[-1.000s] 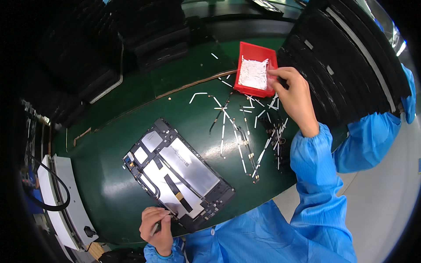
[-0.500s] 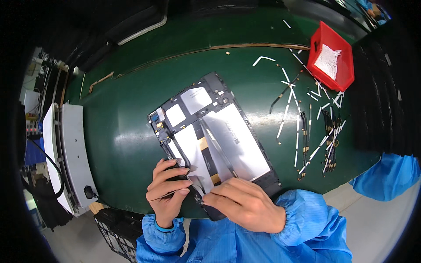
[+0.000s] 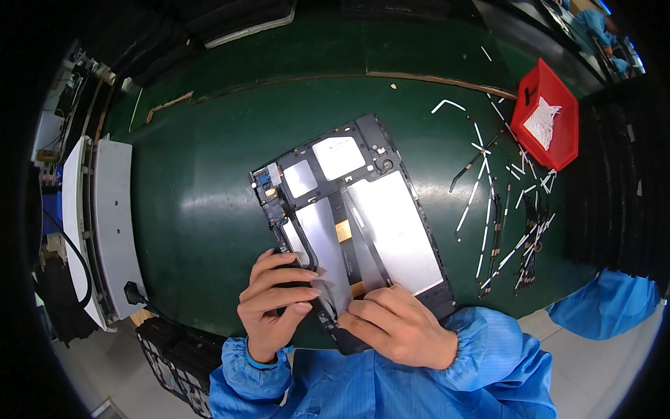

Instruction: The person assembles electronic device chassis by peeling adhesive backing from flexible strips, attaching the strips onto the chassis, pressing them in place, and stacking the assembled chassis.

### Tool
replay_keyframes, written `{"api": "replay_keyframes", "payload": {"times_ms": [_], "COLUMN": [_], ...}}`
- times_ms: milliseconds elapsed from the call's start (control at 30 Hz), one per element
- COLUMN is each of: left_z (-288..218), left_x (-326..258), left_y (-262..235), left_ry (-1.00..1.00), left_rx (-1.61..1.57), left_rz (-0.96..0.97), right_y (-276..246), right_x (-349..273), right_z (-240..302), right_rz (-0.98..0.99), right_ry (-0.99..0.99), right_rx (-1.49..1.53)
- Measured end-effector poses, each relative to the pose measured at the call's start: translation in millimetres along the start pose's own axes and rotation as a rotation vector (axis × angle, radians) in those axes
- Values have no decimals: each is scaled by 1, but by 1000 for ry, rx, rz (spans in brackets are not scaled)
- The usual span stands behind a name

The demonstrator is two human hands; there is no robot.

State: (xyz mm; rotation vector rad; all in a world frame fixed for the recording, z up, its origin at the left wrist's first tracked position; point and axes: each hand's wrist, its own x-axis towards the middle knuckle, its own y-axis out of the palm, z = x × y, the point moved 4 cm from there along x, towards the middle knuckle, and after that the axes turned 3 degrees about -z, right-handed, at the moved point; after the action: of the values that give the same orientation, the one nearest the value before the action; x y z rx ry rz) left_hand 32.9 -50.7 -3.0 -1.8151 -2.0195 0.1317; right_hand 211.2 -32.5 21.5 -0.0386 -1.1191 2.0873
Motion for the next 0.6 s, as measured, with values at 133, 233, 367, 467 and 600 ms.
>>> {"api": "replay_keyframes", "payload": {"times_ms": [133, 233, 367, 467, 600], "left_z": [-6, -17, -10, -3, 0], "left_x": [8, 25, 37, 40, 41], "left_y": [-3, 1, 12, 16, 16], "left_ry": [22, 92, 206, 143, 111], "left_rx": [89, 242, 371, 298, 280], "left_rz": [39, 73, 37, 73, 62], "right_y": [-1, 0, 1, 1, 1], "right_x": [3, 0, -2, -3, -3], "right_z": [-2, -3, -2, -1, -2], "right_rz": [60, 65, 63, 64, 77], "right_ry": [-9, -28, -34, -26, -12], "right_rx": [36, 37, 27, 24, 13]}}
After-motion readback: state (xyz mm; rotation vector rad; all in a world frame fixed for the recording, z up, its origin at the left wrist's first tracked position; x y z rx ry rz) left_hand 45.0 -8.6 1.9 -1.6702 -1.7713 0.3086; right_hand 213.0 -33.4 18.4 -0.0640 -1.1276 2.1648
